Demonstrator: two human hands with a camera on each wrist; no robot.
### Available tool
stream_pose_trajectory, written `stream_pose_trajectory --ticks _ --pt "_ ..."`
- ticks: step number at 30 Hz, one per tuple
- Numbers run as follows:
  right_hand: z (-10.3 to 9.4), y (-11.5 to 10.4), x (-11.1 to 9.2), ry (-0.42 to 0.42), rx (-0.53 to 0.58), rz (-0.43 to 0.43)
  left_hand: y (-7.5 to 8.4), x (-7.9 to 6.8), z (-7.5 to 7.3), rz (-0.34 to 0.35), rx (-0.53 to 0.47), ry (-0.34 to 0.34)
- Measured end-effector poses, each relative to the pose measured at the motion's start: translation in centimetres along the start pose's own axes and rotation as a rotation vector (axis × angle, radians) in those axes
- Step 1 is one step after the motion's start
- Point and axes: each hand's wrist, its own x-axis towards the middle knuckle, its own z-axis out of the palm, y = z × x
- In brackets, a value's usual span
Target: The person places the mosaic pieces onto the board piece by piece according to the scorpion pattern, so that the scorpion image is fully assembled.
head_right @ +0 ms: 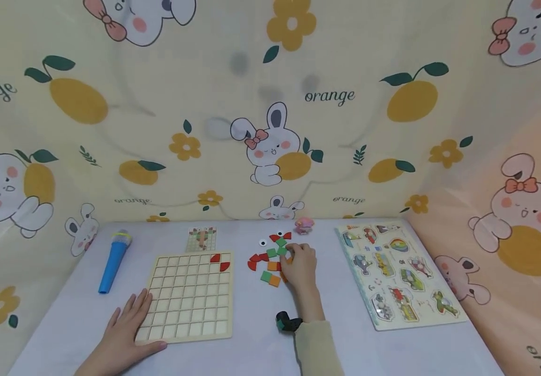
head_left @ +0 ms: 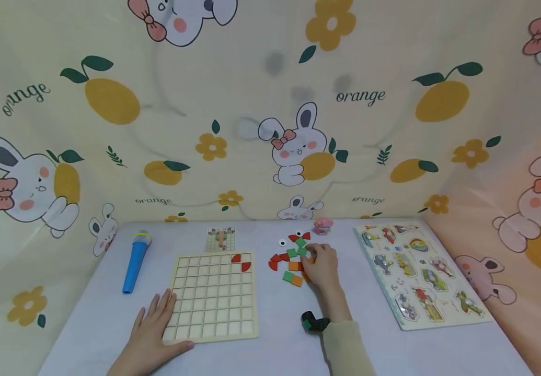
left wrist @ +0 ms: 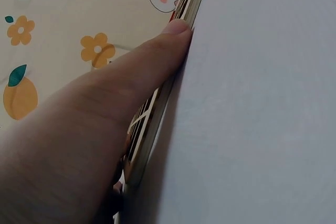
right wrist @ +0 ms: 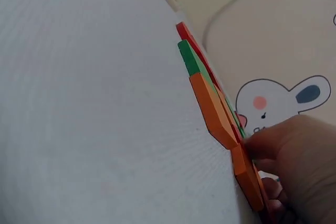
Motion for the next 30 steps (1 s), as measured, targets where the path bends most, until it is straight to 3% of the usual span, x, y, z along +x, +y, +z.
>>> stream_pose_trajectory --ticks 4,9,15,25,30 --pt "-0.6 0.1 0.5 0.002 -0.015 -0.014 0.4 0.1 0.6 0.025 0.009 0.046" --pt "-1.9 0.3 1.8 -0.04 -0.024 -0.035 1.3 0.8 1.0 0.017 0.008 0.051" --pt "-3.2 0.9 2.2 -0.046 0.002 -0.001 2.4 1.9 1.0 0.046 0.006 0.053" --pt "-1.0 -0.8 -0.1 -0.073 0.075 -0.032 0.7 -0.7 0.0 0.01 0.004 -0.005" --pt "-1.3 -2.3 -1.1 -0.043 0.137 -0.039 0.7 -0.8 -0.1 0.032 -0.003 0.002"
